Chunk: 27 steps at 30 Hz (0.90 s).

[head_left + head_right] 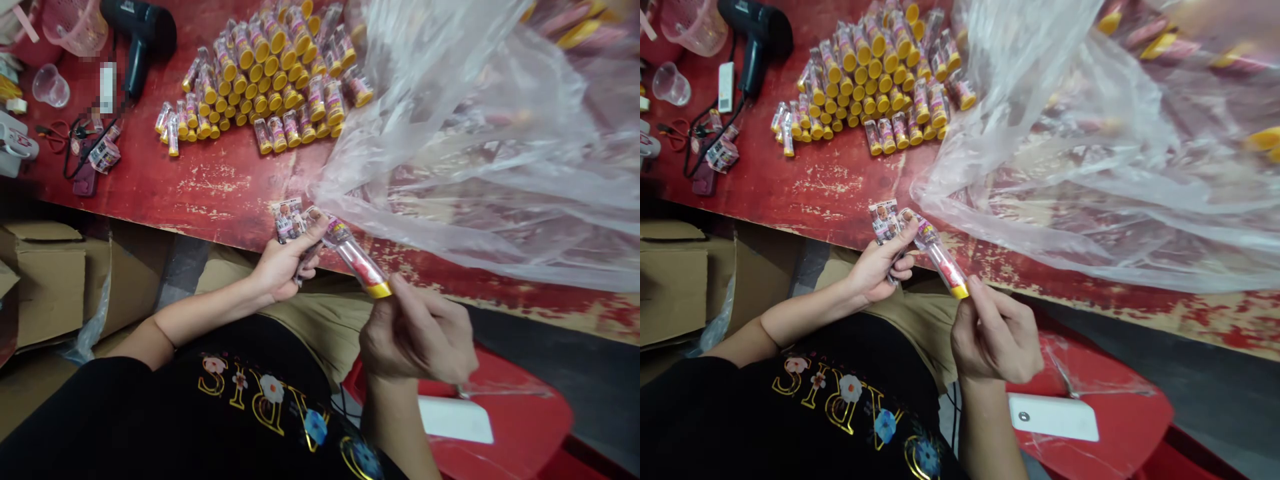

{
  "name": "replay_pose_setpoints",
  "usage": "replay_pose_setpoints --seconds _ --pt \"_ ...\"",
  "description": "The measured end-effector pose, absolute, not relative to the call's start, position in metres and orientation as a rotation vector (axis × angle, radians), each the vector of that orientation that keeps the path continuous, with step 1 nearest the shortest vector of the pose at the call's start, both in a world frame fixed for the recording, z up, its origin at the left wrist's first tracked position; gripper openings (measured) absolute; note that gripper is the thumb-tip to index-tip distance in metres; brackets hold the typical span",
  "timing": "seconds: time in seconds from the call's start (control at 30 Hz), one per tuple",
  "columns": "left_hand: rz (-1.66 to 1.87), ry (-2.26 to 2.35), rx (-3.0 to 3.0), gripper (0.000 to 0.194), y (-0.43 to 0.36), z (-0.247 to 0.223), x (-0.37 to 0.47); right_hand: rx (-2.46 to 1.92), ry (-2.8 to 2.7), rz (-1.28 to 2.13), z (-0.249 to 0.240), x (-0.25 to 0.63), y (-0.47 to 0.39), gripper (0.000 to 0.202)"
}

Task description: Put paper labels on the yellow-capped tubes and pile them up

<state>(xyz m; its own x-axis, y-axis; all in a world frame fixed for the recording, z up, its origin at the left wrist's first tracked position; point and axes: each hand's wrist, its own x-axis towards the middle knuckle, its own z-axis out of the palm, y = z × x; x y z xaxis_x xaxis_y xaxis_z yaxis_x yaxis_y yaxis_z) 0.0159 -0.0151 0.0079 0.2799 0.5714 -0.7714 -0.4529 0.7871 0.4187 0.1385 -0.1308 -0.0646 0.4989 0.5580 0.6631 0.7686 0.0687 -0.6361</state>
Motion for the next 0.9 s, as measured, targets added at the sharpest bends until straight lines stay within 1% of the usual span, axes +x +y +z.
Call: replay_pose_setpoints --seconds 0.07,0.17,0.47,0.53,0.6,0.67,0.8,0.9 --pt "0.670 1.096 0.143 0.040 -0.015 0.007 0.016 -1.596 -1.209 -0.263 -0.065 0.140 -0.132 0.018" --pt "0.648 1.101 0.153 0.041 -0.015 0.006 0.016 -1.585 -1.240 -0.223 -0.067 0.143 -0.135 0.021" --pt "0.641 1.161 0.140 0.032 -0.015 0.008 0.016 -1.612 -1.276 -0.164 -0.065 0.151 -0.140 0.016" --pt "0.655 1.161 0.136 0.031 -0.017 0.008 0.017 -1.560 -1.295 -0.145 -0.060 0.151 -0.138 0.024" --pt "0.670 1.150 0.136 0.032 -0.018 0.007 0.018 -1.479 -1.325 -0.159 -0.055 0.150 -0.133 0.037" --pt "0.683 1.136 0.152 0.032 -0.019 0.005 0.018 -1.439 -1.302 -0.162 -0.052 0.147 -0.129 0.041" --pt "0.705 1.122 0.231 0.027 -0.022 0.002 0.019 -1.534 -1.103 -0.116 -0.057 0.139 -0.126 0.025" --pt "0.730 1.123 0.255 0.029 -0.023 0.001 0.019 -1.576 -1.088 -0.126 -0.061 0.134 -0.129 0.021"
